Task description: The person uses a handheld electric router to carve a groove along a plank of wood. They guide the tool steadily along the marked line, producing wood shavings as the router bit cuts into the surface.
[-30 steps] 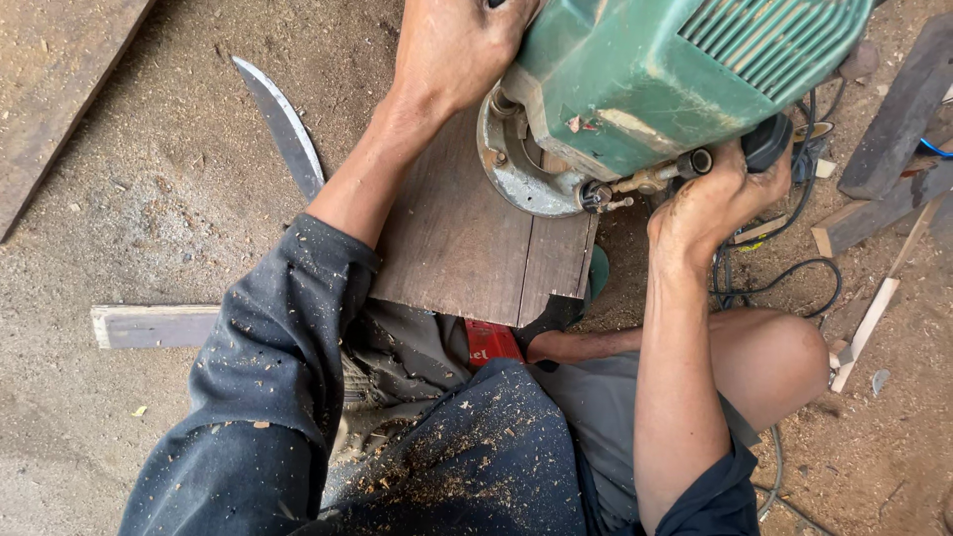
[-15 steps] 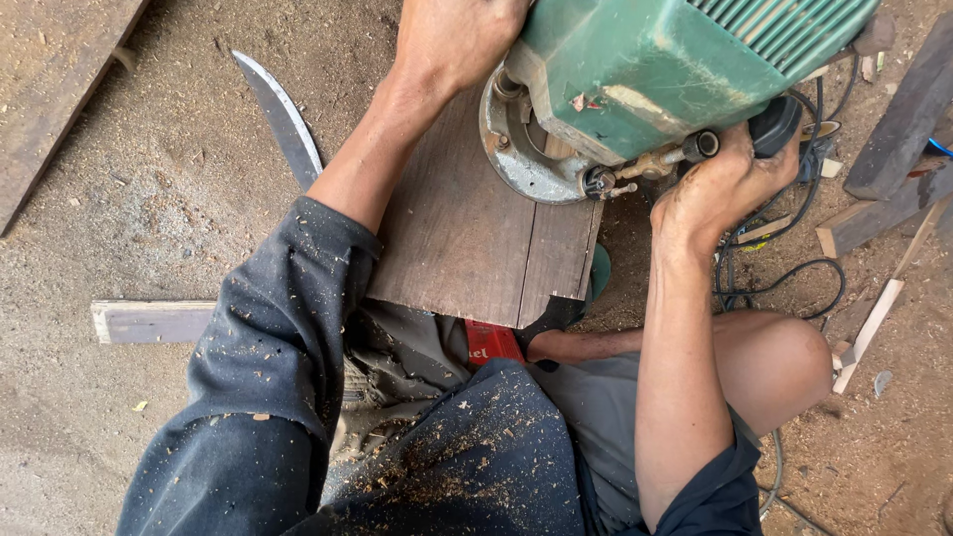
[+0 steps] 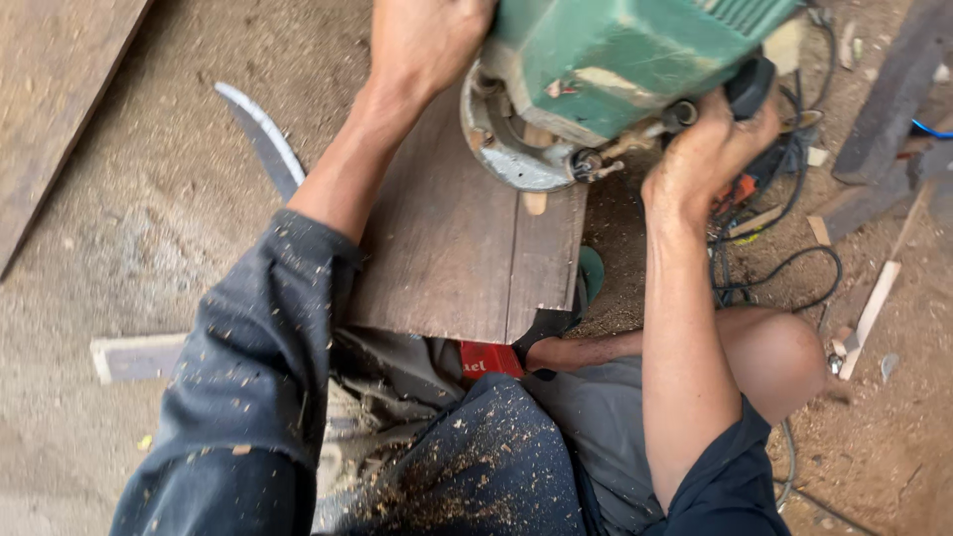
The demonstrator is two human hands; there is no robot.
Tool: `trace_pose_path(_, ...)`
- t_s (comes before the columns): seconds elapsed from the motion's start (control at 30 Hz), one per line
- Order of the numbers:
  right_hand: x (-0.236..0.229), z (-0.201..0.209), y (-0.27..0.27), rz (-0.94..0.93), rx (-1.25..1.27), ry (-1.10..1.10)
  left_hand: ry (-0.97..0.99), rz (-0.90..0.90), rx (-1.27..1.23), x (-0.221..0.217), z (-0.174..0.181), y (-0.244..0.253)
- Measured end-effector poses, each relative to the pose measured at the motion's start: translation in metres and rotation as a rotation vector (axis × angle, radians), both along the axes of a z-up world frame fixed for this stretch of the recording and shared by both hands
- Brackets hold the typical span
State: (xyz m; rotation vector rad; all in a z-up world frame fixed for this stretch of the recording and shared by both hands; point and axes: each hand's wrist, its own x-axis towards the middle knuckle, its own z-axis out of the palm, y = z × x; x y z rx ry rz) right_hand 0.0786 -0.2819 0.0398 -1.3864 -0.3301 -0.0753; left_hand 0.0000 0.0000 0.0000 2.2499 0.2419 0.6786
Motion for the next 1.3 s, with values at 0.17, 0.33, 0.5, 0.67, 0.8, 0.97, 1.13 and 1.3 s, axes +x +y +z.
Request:
trace_pose_path(0.17, 0.017, -0.005, -0.003, -0.047, -0.078, -0.002, -0.148, 0.086, -0.105, -0.001, 0.037, -0.015)
trace_pose_path(0.33, 0.016, -0.005, -0.009, -0.059, -0.101, 0.043, -0.135, 0.099, -0.195, -0.004, 0.061, -0.024)
trace_pose_path(0.5, 0.005, 0.003, -0.019, -0.076, -0.102, 0.027, -0.157, 0.111, -0.165, -0.012, 0.076, -0.038)
trace_pose_path(0.67, -0.007, 0.010, -0.026, -0.097, -0.107, 0.069, -0.125, 0.117, -0.163, -0.014, 0.086, -0.046)
trace_pose_path(0.8, -0.019, 0.014, -0.028, -0.146, -0.127, 0.055, 0.031, 0.129, -0.293, -0.025, 0.091, -0.045)
trace_pose_path(0.97, -0.044, 0.024, -0.036, -0.125, -0.071, 0.122, -0.078, 0.037, -0.255, -0.047, 0.099, -0.058)
trace_pose_path(1.13, -0.060, 0.034, -0.041, -0.091, -0.030, 0.115, -0.028, 0.067, -0.239, -0.062, 0.108, -0.069)
trace_pose_path(1.3, -0.071, 0.040, -0.048, -0.092, -0.070, 0.112, -0.005, 0.049, -0.287, -0.068, 0.113, -0.075)
